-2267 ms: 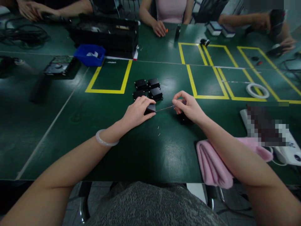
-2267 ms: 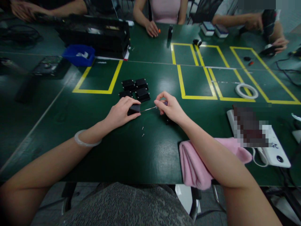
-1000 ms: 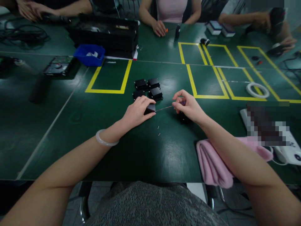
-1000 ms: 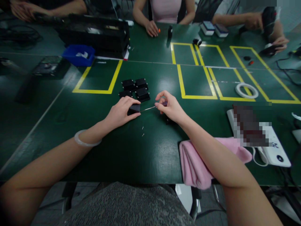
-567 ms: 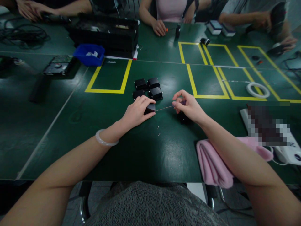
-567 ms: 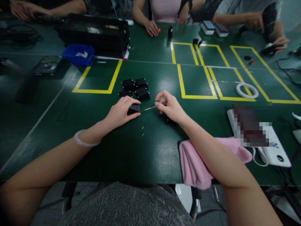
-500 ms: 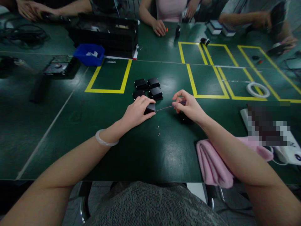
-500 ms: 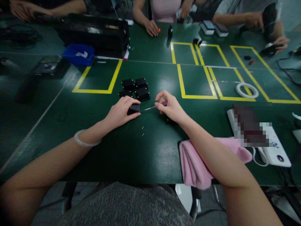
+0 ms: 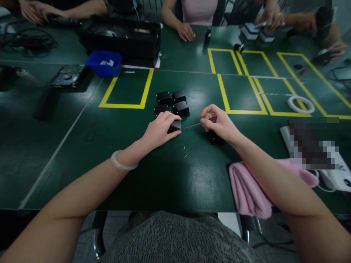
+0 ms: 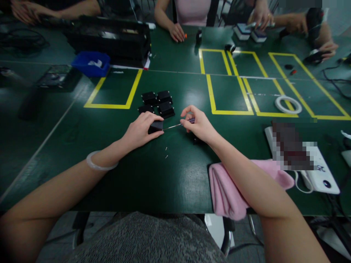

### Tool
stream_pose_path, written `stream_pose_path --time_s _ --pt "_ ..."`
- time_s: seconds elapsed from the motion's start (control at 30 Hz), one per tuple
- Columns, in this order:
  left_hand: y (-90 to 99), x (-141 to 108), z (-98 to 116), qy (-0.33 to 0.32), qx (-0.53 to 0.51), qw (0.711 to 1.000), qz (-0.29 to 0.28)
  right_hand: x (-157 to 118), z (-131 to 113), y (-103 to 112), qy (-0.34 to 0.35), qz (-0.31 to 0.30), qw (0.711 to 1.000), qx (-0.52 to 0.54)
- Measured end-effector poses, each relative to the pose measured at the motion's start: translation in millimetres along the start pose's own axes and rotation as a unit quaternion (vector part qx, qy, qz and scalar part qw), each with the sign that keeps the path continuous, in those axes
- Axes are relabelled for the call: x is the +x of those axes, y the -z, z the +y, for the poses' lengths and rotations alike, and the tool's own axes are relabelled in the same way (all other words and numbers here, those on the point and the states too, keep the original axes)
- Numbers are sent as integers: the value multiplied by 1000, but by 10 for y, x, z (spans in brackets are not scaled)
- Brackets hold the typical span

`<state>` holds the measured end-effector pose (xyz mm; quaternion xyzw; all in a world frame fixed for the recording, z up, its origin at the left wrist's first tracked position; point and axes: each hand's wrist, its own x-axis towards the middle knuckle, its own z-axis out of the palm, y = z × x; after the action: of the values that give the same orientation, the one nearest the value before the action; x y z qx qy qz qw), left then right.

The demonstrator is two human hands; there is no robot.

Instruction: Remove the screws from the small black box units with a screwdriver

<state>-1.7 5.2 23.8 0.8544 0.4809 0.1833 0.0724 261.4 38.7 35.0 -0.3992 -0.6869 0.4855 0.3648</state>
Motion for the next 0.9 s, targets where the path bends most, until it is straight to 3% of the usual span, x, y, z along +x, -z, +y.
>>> stream_pose_path --time_s 0.9 --pt "-11 0 -3 3 -1 1000 0 -5 1 -17 -9 4 1000 15"
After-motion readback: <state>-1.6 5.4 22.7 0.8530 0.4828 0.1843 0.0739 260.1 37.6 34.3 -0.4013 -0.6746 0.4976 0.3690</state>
